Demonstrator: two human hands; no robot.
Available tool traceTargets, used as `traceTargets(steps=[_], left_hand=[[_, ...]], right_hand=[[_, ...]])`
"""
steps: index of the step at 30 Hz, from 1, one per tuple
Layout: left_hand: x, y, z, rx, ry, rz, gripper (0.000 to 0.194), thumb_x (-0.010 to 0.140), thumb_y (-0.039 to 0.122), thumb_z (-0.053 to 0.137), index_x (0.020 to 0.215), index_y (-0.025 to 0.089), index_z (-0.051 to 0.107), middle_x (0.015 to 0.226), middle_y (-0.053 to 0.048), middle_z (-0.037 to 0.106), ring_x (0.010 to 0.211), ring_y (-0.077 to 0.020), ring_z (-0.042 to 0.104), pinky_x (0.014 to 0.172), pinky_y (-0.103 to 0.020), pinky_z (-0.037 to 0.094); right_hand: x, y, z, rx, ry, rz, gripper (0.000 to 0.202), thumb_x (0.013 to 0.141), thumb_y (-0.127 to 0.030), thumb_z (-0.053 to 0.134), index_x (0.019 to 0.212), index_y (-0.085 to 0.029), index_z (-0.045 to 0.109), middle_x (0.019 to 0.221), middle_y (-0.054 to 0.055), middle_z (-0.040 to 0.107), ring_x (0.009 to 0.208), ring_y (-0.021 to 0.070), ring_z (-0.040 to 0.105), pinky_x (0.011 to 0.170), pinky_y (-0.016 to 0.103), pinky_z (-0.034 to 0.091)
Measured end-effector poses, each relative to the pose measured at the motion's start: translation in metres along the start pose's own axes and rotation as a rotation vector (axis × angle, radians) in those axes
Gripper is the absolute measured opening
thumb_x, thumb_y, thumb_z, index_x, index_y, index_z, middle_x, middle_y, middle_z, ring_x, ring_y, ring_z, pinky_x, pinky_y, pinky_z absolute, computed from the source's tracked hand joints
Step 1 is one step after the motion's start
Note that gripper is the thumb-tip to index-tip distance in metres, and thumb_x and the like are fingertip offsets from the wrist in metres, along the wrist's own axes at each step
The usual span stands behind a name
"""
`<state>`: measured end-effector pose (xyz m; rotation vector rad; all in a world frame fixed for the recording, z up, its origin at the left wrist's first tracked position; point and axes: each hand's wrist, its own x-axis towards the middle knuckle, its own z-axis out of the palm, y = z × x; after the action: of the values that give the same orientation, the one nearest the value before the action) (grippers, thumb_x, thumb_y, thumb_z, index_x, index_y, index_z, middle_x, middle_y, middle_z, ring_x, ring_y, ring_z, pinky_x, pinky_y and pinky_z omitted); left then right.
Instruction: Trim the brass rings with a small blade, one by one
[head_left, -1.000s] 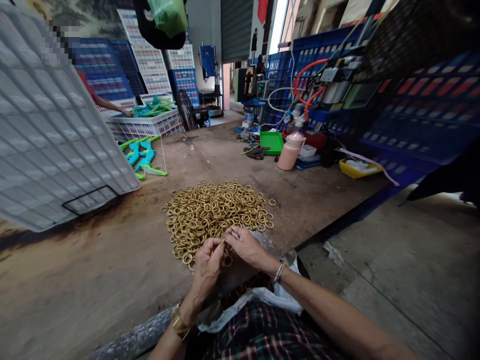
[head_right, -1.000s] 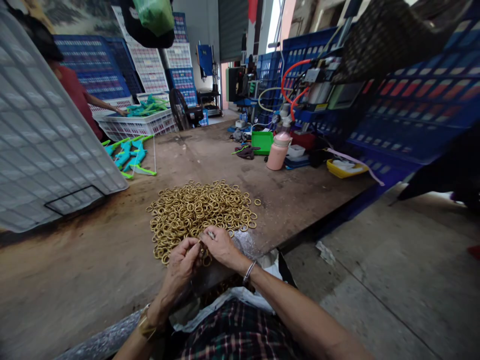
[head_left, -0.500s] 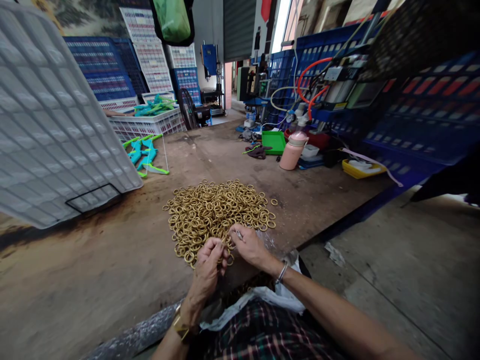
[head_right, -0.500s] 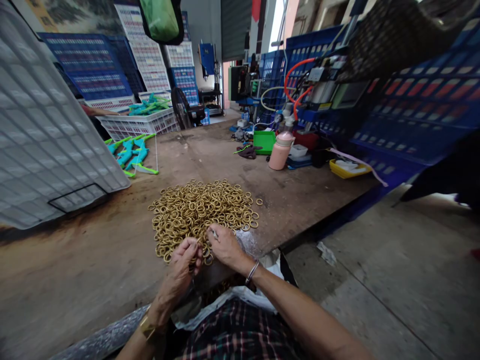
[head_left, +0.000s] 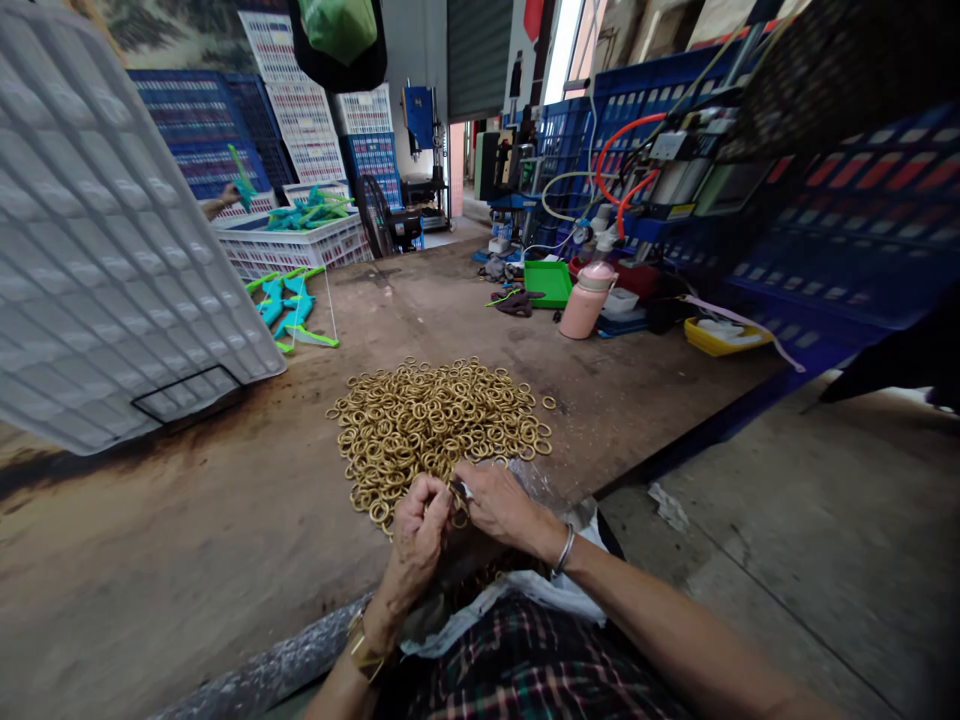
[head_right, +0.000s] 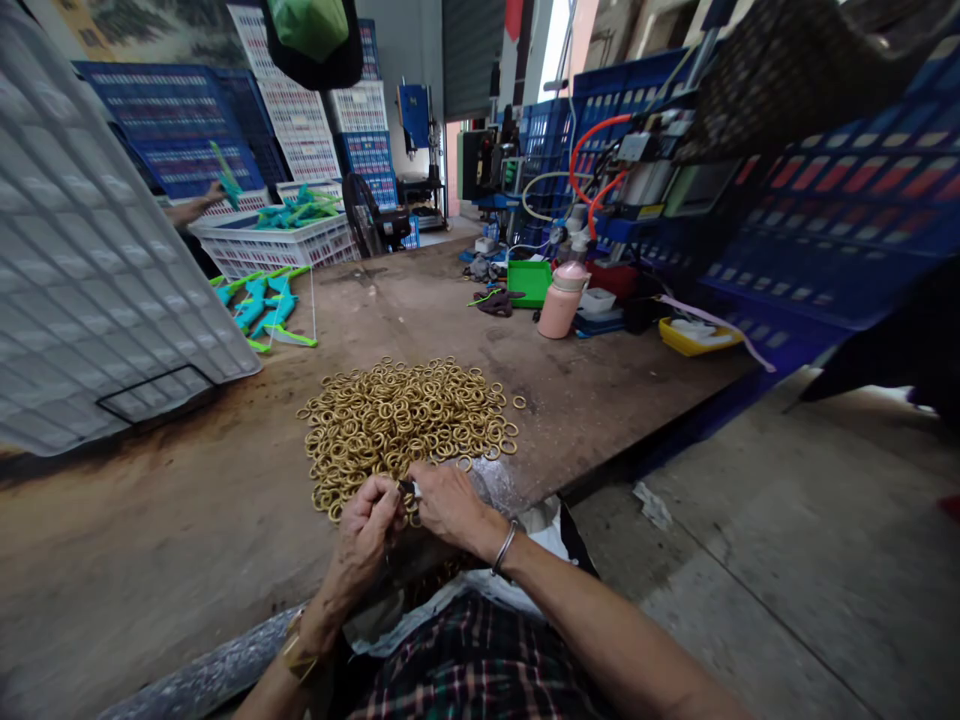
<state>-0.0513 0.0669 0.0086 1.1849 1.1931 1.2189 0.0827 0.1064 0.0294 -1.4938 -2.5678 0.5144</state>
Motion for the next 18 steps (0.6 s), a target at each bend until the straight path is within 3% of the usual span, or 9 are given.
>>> traceTargets(steps=[5,8,12,15,18], left_hand=[[-0.008,0.010,0.002,0.025,-0.036,0.017,0.029,0.081,0.042,0.050,0.064,0.018,0.048,0.053,0.004,0.044,0.046,-0.0079,0.038,0.044,-0.019,0.031],[-0.012,0.020,0.005,-0.102,-0.087,-0.038,0.028,0.080,0.043,0.051,0.067,0.018,0.048,0.055,0.005,0.046,0.044,-0.0070,0.039,0.041,-0.018,0.031],[-0.007,0.022,0.005,-0.343,-0.056,-0.181,0.029,0.075,0.047,0.057,0.072,0.020,0.046,0.059,0.006,0.049,0.042,-0.0056,0.039,0.036,-0.016,0.029],[-0.004,0.020,0.003,-0.388,-0.047,-0.214,0.032,0.072,0.047,0.060,0.071,0.019,0.046,0.059,0.006,0.049,0.041,-0.0040,0.039,0.036,-0.015,0.029],[-0.005,0.019,0.001,-0.388,-0.059,-0.211,0.032,0.073,0.047,0.060,0.071,0.018,0.047,0.060,0.005,0.048,0.041,-0.0032,0.038,0.036,-0.014,0.028]], right_hand=[[0.008,0.016,0.007,-0.061,-0.011,0.103,0.020,0.074,-0.009,0.043,0.089,-0.015,0.055,0.076,0.010,0.065,0.066,0.0176,0.057,0.055,0.025,0.026],[0.013,0.029,0.007,0.005,0.049,0.145,0.018,0.074,-0.007,0.043,0.085,-0.014,0.055,0.072,0.009,0.062,0.064,0.0160,0.055,0.057,0.024,0.029],[0.014,0.025,0.004,0.463,0.205,0.097,0.018,0.083,-0.020,0.038,0.072,-0.017,0.052,0.064,0.000,0.055,0.059,0.0110,0.047,0.056,0.021,0.033],[0.012,0.012,0.006,0.831,0.098,0.138,0.028,0.084,-0.032,0.038,0.061,-0.019,0.046,0.053,-0.004,0.047,0.049,0.0085,0.040,0.048,0.019,0.032],[0.011,0.002,0.011,1.023,-0.017,0.161,0.031,0.083,-0.037,0.038,0.060,-0.019,0.045,0.050,-0.005,0.046,0.043,0.0069,0.036,0.043,0.019,0.029]])
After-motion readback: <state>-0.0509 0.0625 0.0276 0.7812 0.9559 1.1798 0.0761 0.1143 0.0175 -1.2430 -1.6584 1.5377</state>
